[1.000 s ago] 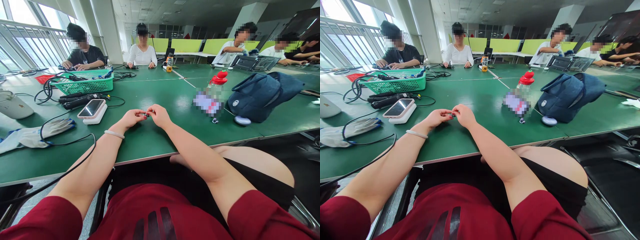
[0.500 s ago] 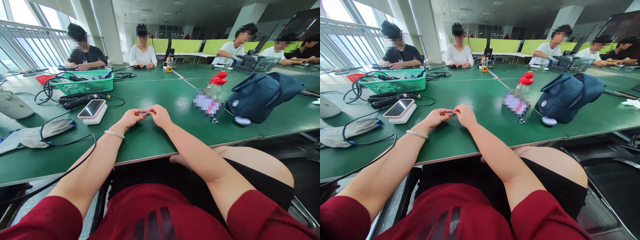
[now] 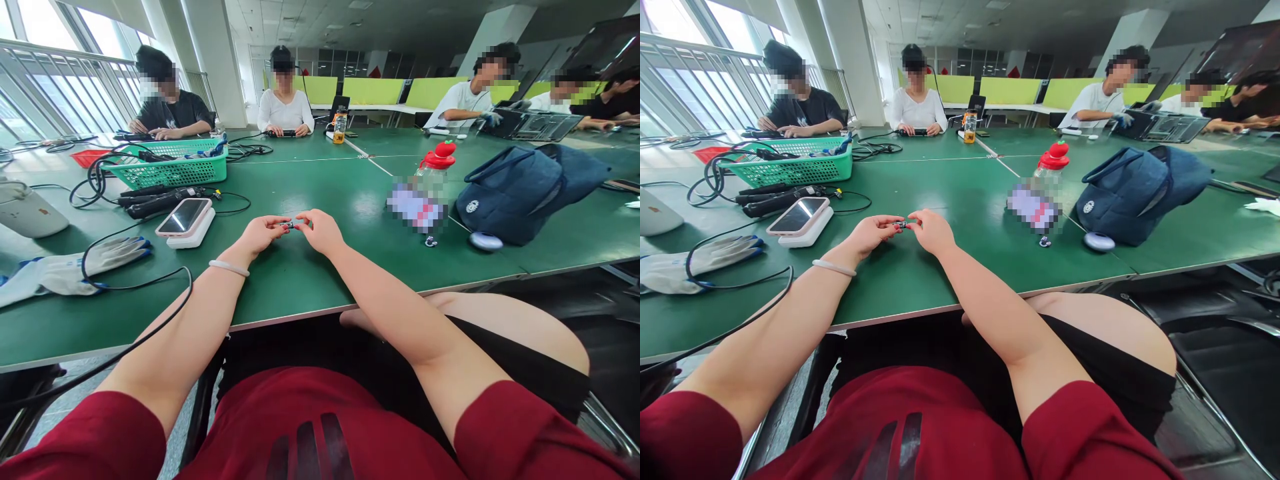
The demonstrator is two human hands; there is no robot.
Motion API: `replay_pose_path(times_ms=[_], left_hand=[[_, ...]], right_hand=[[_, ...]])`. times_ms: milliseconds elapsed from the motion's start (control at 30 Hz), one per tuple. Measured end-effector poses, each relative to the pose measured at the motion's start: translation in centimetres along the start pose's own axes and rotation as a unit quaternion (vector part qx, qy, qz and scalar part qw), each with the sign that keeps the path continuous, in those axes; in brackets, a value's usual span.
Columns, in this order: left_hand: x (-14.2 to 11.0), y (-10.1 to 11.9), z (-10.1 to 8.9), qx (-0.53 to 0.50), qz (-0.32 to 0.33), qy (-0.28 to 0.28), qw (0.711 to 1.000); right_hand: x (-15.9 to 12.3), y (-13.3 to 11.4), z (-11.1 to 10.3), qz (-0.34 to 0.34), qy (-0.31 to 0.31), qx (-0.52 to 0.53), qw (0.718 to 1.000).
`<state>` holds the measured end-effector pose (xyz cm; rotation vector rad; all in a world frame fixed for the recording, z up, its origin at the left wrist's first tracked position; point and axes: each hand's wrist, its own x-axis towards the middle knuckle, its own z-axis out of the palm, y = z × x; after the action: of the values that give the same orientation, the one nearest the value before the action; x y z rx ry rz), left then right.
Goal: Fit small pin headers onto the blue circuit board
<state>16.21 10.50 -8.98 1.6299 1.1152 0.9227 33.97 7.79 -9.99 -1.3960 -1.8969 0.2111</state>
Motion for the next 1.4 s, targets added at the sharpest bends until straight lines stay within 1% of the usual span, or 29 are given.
replay_pose_path(times_ms=[267,400,467,567,700,833,967,1200,1400], left_hand=[[-0.01,0.00,0.07,0.028,0.017,-0.013,0.999],[0.01,-0.06,-0.01,0.032,0.012,-0.022,0.999],[0.06,-0.07,0.00,0.000,0.000,-0.042,0.999],[0.13,-0.07,0.15,-0.076,-0.027,-0.078,0.994],[0.14,-0.13,0.44,-0.148,-0.062,-0.088,0.983],[-0.07,-0.17,0.43,-0.185,-0.052,-0.118,0.974],[-0.24,-0.20,0.28,-0.179,-0.043,-0.151,0.971],[0.14,-0.69,0.21,-0.155,-0.028,-0.143,0.977],[0.08,-0.39,0.32,-0.155,-0.029,-0.098,0.983]], right_hand=[[0.05,0.22,0.48,-0.018,-0.021,-0.010,1.000],[-0.02,0.15,0.48,-0.028,-0.022,-0.013,0.999],[-0.07,0.04,0.44,-0.036,-0.024,-0.016,0.999],[-0.16,-0.20,0.36,-0.041,-0.029,-0.016,0.999],[-0.26,-0.45,0.31,-0.051,-0.034,-0.016,0.998],[-0.31,-0.54,0.41,-0.068,-0.044,-0.030,0.996],[-0.36,-0.56,0.53,-0.085,-0.054,-0.050,0.994],[-0.30,-0.44,0.69,-0.095,-0.054,-0.044,0.993],[-0.19,-0.29,0.63,-0.082,-0.055,-0.031,0.995]])
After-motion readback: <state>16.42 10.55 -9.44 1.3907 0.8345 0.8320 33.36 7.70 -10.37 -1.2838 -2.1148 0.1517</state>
